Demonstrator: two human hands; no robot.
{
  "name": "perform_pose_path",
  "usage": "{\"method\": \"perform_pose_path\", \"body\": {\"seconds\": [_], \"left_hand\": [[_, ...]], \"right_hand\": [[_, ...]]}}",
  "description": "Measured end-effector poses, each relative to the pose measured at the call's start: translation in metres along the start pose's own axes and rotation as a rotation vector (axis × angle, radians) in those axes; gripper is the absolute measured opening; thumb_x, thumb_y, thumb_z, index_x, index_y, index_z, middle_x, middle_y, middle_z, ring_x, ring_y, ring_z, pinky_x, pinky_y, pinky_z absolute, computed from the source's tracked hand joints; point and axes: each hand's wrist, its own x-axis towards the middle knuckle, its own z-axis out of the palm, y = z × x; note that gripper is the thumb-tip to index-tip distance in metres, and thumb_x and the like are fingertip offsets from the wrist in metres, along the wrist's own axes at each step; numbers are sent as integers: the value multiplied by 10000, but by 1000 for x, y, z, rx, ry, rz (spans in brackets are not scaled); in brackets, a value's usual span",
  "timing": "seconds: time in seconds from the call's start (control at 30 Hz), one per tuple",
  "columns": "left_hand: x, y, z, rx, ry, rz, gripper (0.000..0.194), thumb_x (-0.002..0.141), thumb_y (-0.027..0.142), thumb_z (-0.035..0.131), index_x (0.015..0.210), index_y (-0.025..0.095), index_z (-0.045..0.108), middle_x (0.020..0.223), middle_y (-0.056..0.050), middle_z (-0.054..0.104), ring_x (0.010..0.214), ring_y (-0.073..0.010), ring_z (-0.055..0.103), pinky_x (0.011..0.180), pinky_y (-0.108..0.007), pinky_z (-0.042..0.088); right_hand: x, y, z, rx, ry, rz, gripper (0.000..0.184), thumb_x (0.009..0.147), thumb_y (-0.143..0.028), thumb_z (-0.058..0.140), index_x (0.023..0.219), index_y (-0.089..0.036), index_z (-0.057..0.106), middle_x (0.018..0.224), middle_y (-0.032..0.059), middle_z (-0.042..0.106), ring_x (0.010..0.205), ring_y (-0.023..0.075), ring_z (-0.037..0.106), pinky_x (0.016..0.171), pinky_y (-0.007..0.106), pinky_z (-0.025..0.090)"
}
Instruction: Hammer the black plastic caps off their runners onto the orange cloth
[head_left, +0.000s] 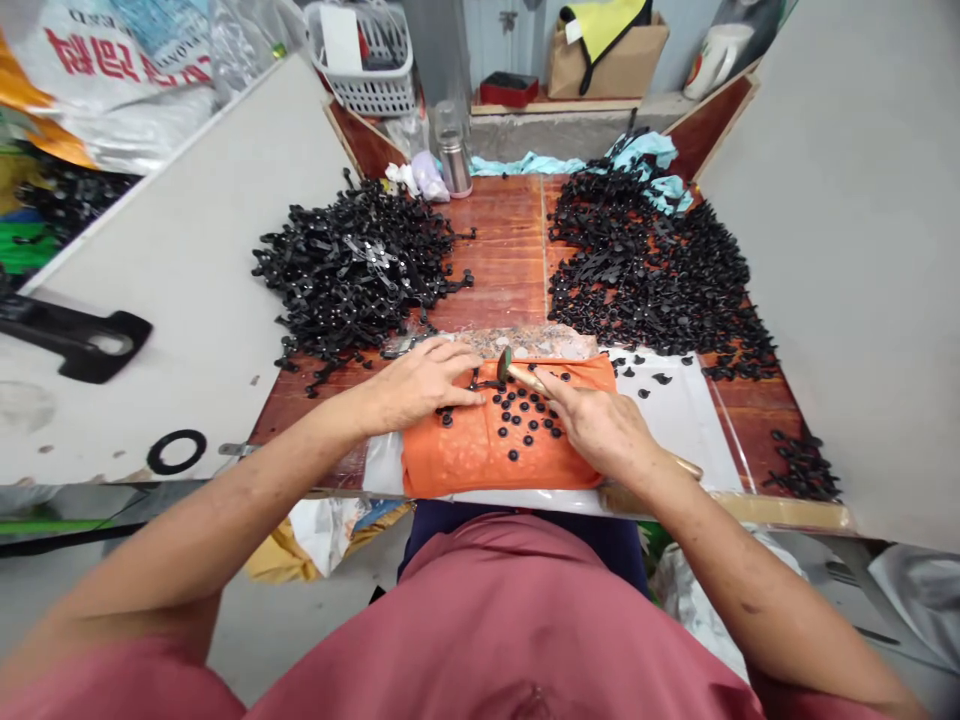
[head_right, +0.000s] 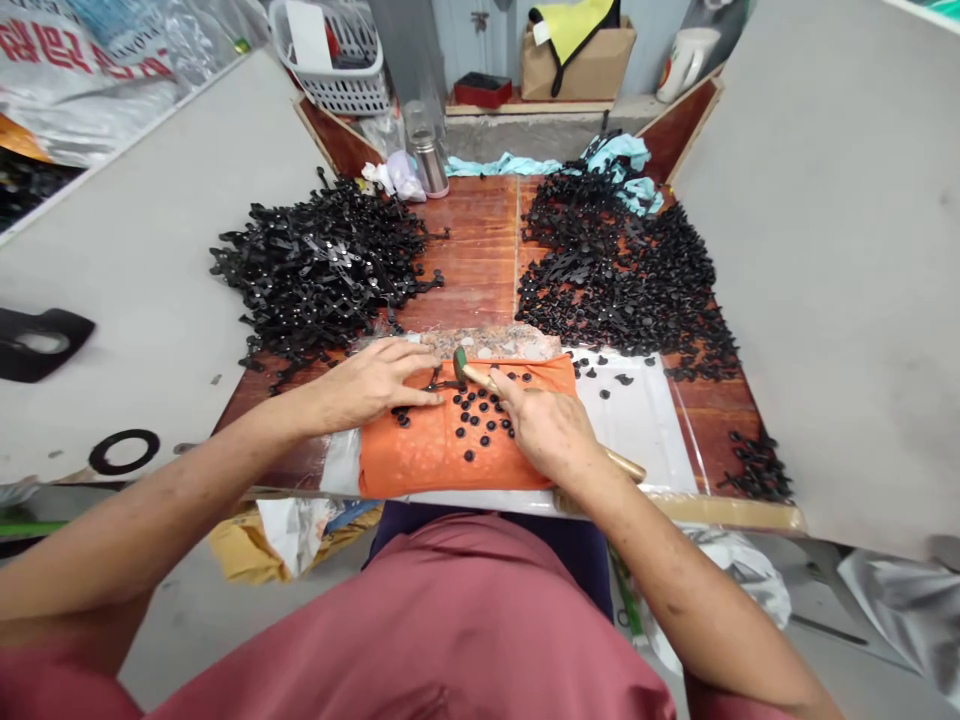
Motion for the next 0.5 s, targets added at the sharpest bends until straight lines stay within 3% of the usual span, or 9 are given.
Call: {"method": "perform_pose_path", "body": {"seconds": [0.1,0.23,0.3,0.37,0.43,0.5], "left_hand": [[2,-1,-1,-23,-56,106,294,920,123,658,1019,373,778,1477,9,611,1490,-254,419,1271,-543,218],[-7,4,-4,36,-10,82,286,990,135,523,1058,316,733,1485,1,613,1480,-233,438,1294,-552,169],[-14,9,-4,90,38,-17,270,1032,204,458,1062,284,714,1323,-36,708,1359,-234,555,1276,-543,218],[-20,16,1,136,84,-178,257,1046,312,457,1119,254,696,1077,-67,763,1119,-243,675,1188,-503,362],[-22,25,11,135,114,-370,344,1036,400,475,1279,226,646,909,-70,753,898,-245,705,994,-417,498],[-19,33,23,52,117,-511,484,1043,419,436,1476,220,521,802,-44,726,758,-236,695,798,-332,514]], "right_hand": [[-2,-2,0,14,14,9,571,1078,-350,421,1639,-411,333,1098,41,804,901,272,763,716,341,547],[-13,2,-3,103,84,39,561,1075,-346,428,1626,-423,359,1175,33,792,878,255,769,732,336,561],[-23,6,-3,211,155,56,561,1083,-345,415,1635,-414,343,1184,27,792,889,243,773,752,324,567],[-34,12,-1,304,207,79,550,1088,-338,408,1633,-388,359,1195,31,790,924,241,775,783,319,570],[-43,17,4,342,214,105,537,1087,-333,411,1621,-374,391,1181,37,795,939,248,778,797,323,574],[-52,21,13,340,188,129,531,1082,-322,417,1611,-371,413,1127,37,808,907,254,783,772,324,578]]}}
